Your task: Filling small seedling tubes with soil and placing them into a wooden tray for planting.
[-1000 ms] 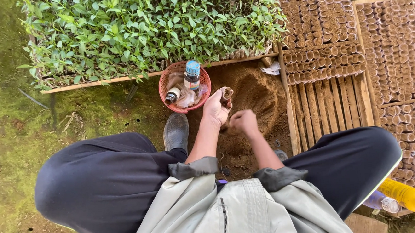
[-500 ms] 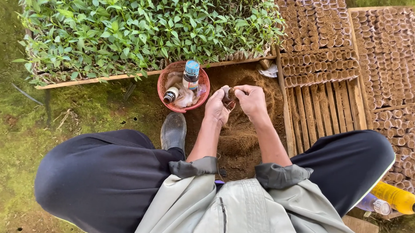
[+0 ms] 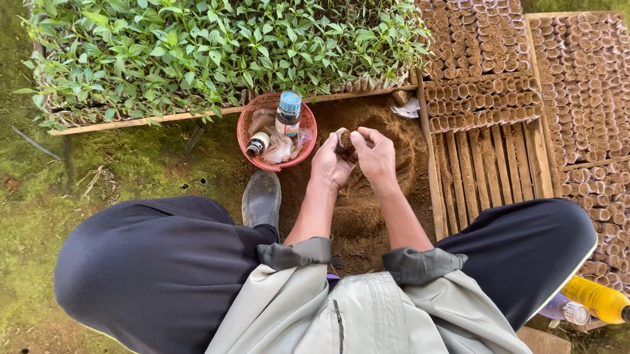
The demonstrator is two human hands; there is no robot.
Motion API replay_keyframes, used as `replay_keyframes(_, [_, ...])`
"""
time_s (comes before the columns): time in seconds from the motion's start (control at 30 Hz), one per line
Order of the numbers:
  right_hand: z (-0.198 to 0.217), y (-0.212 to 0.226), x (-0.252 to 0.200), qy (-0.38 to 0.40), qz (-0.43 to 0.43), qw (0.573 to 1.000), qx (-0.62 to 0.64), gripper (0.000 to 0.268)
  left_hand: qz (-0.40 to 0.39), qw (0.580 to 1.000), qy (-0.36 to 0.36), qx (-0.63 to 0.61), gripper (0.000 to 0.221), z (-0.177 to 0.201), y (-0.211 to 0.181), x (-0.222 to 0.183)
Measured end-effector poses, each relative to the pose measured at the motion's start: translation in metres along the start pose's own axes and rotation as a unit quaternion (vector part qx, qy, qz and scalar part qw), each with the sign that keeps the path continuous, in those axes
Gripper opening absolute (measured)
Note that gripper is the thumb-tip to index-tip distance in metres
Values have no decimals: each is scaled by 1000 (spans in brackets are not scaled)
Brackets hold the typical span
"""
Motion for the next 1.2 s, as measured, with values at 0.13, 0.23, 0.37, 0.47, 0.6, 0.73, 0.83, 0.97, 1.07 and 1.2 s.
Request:
replay_keyframes(0.13, [-12, -9, 2, -8, -7, 1000, 5, 29, -24, 999, 20, 27, 27, -3, 3, 2])
replay_keyframes(0.23, [-16, -6, 3, -14, -14, 1000, -9, 33, -20, 999, 19, 32, 27, -1, 3, 5])
replay_keyframes(0.37, [-12, -12, 1, -35, -37, 999, -8, 33, -9, 999, 12, 36, 28, 2, 8, 4])
replay_keyframes(0.47, [-4, -29, 10, -51, -62, 997, 21, 26, 1, 999, -4, 34, 30, 11, 10, 15])
replay_keyframes(0.6, [-22, -154, 44, 39, -68, 942, -325, 28, 12, 998, -65, -12, 37, 30, 7, 28])
replay_keyframes(0.73, [-51, -180, -15, 158, 5, 856, -492, 31, 22, 996, -79, -26, 46, 28, 13, 29])
replay_keyframes(0.83, [-64, -141, -55, 180, 111, 780, -588, 23, 29, 996, -80, -15, 51, 19, 16, 23])
replay_keyframes(0.97, [-64, -136, -52, 216, 105, 819, -522, 24, 18, 997, -68, 28, 53, 13, 20, 25])
replay_keyframes(1.07, [-52, -207, -4, 184, 0, 878, -441, 17, 8, 996, -66, 64, 52, 2, 17, 14])
replay_keyframes(1.2, [13, -113, 9, 27, -106, 964, -242, 16, 0, 991, -72, 111, 46, 7, 22, 27])
Point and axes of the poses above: each hand's wrist, its own x-axis towards the middle knuckle, its own z-axis out of the back of the hand, y = z × x, the point moved 6 cm from there along x, towards the middle knuckle, and after that the axes turned 3 degrees about -x, right-handed, at the moved point
